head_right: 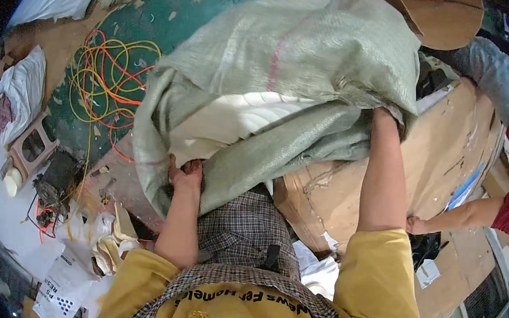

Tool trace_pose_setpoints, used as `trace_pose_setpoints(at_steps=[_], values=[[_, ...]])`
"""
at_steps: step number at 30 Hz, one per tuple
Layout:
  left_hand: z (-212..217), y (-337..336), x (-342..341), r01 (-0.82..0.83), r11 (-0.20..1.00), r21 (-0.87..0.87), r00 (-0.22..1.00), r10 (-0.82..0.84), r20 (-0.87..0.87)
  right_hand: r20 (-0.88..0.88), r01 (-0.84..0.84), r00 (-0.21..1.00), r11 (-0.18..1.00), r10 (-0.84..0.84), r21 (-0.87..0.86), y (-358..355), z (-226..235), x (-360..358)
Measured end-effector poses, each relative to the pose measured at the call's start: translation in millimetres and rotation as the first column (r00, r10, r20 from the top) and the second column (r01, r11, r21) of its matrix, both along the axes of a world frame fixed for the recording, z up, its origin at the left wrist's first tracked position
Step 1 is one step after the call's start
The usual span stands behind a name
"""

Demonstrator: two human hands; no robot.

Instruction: Applying pneumatic glue to foam pads and arranging components during bicycle seat assembly.

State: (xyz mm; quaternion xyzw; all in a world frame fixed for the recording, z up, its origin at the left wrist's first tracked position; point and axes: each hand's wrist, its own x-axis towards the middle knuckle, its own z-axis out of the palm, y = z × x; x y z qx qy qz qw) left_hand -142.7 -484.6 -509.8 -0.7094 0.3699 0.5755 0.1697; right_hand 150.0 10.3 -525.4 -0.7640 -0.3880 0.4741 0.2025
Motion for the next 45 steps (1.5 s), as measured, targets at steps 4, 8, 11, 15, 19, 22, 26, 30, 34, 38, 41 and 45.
trace_pose_setpoints(at_steps=[4, 8, 11, 15, 19, 22, 26, 30, 34, 38, 41, 45], values=[[10, 10, -13, 0.298, 0.954, 0.034, 0.939, -0.287, -0.191, 0.036, -0.048, 0.998, 0.999, 0.049, -0.022, 4, -19, -9], [4, 8, -25, 0.348, 0.933, 0.094, 0.919, -0.319, -0.234, 0.06, -0.096, 0.994, 0.995, 0.096, -0.005, 29, -37, -72], [0, -6, -30, 0.386, 0.884, 0.264, 0.88, -0.266, -0.394, 0.065, -0.147, 0.987, 0.989, 0.147, -0.001, 7, -25, -67], [-15, -20, -40, 0.363, 0.84, 0.403, 0.898, -0.2, -0.393, 0.094, -0.234, 0.968, 0.972, 0.233, 0.0, 26, -18, -85], [-17, -19, -21, 0.323, 0.802, 0.502, 0.937, -0.197, -0.288, 0.134, -0.317, 0.94, 0.949, 0.313, 0.004, 38, -1, -93], [-10, -32, 2, 0.32, 0.822, 0.471, 0.937, -0.202, -0.285, 0.15, -0.366, 0.92, 0.931, 0.363, -0.007, 7, 21, -81], [-11, -61, 1, 0.285, 0.898, 0.335, 0.934, -0.181, -0.308, 0.17, -0.436, 0.884, 0.899, 0.435, -0.038, -55, 58, -63], [-9, -25, -5, 0.279, 0.88, 0.384, 0.929, -0.147, -0.338, 0.221, -0.466, 0.859, 0.884, 0.463, -0.038, -70, 66, -68], [-18, 1, 6, 0.226, 0.85, 0.476, 0.915, -0.017, -0.403, 0.249, -0.492, 0.839, 0.87, 0.483, -0.031, -56, 62, -77], [-8, 11, -10, 0.318, 0.865, 0.388, 0.928, -0.2, -0.314, 0.265, -0.535, 0.805, 0.842, 0.532, -0.064, -96, 83, -54], [-14, 0, -17, 0.352, 0.852, 0.388, 0.913, -0.221, -0.343, 0.268, -0.573, 0.776, 0.816, 0.571, -0.078, -99, 93, -47], [2, 19, -17, 0.349, 0.84, 0.416, 0.91, -0.197, -0.365, 0.284, -0.617, 0.734, 0.78, 0.617, -0.102, -90, 128, -7]])
